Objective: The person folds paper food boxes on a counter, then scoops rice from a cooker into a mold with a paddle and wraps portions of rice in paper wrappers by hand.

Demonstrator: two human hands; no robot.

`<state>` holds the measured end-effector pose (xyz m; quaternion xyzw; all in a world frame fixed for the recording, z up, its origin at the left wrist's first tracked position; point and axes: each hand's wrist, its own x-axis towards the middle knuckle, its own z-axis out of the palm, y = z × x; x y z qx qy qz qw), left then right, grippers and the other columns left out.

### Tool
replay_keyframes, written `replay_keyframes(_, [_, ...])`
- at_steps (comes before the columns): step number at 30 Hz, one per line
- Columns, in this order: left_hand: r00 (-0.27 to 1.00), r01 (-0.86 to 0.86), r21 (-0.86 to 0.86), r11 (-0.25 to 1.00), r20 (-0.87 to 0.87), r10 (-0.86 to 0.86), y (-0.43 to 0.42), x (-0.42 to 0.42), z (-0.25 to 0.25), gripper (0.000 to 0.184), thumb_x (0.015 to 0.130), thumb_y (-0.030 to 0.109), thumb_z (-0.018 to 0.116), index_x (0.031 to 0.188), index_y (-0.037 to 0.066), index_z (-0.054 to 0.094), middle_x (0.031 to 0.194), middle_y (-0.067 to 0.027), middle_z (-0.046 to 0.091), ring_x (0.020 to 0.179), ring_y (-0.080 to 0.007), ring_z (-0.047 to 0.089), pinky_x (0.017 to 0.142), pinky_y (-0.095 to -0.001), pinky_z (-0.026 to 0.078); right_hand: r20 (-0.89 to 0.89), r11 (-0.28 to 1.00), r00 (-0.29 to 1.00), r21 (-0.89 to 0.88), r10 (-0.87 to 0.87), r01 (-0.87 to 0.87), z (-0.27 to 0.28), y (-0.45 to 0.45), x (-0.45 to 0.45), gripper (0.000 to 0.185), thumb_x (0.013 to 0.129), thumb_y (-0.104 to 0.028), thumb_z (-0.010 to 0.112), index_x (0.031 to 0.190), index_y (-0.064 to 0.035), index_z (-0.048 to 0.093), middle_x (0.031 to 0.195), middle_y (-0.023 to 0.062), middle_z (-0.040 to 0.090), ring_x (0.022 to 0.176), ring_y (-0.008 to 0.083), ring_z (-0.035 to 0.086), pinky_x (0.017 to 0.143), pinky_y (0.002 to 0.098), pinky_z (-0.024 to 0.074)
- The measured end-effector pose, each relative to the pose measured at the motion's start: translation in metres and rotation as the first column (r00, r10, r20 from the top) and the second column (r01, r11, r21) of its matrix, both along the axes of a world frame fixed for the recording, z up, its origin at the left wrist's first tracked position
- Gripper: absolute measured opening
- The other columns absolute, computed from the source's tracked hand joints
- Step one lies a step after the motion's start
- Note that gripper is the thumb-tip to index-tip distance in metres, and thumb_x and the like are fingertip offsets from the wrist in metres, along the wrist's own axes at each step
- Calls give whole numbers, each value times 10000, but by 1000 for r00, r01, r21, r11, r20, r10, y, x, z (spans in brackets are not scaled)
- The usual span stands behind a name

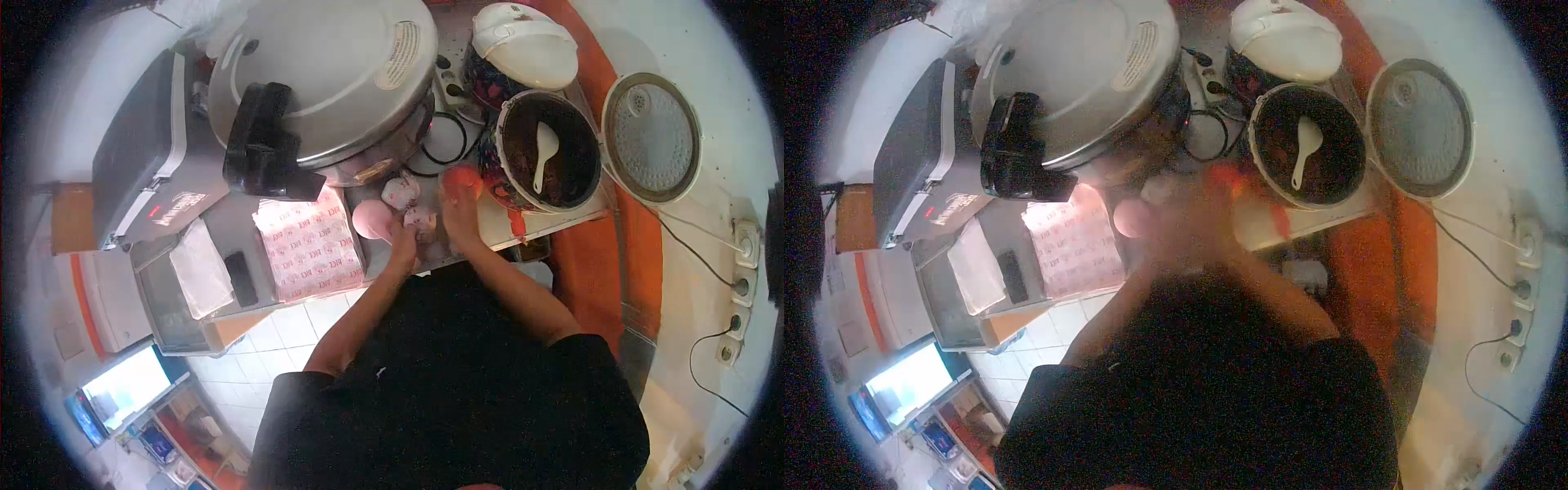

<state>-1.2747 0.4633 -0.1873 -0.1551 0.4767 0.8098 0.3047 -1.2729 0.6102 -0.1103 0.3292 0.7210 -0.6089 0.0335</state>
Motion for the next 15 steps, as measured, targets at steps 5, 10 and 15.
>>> replay_keyframes(5, [853,29,-598,801,-403,-332,10,8,3,470,860,162,479,1270,-54,400,1205,-233,493,1163,-370,468,1030,-480,326,-37,495,938,856,345,-148,-63,29,-23,553,870,-319,569,1298,13,458,1304,228,478,1266,425,367,1063,531,291])
replay_keyframes(10, [672,-162,-867,471,-447,-591,12,10,32,444,851,164,525,1232,-53,451,1216,-279,476,1154,-425,425,1029,-516,283,277,319,921,877,272,-358,-55,28,-29,512,815,-213,636,1274,-48,480,1302,195,461,1261,399,369,1042,539,299])
replay_keyframes(15, [551,-413,-884,220,-435,-712,8,-2,68,377,855,157,530,1179,-36,524,1179,-235,510,1132,-431,424,994,-519,298,-128,832,937,510,324,-218,44,31,-20,484,829,-110,654,1281,-69,484,1192,161,539,1188,330,487,1016,459,367])
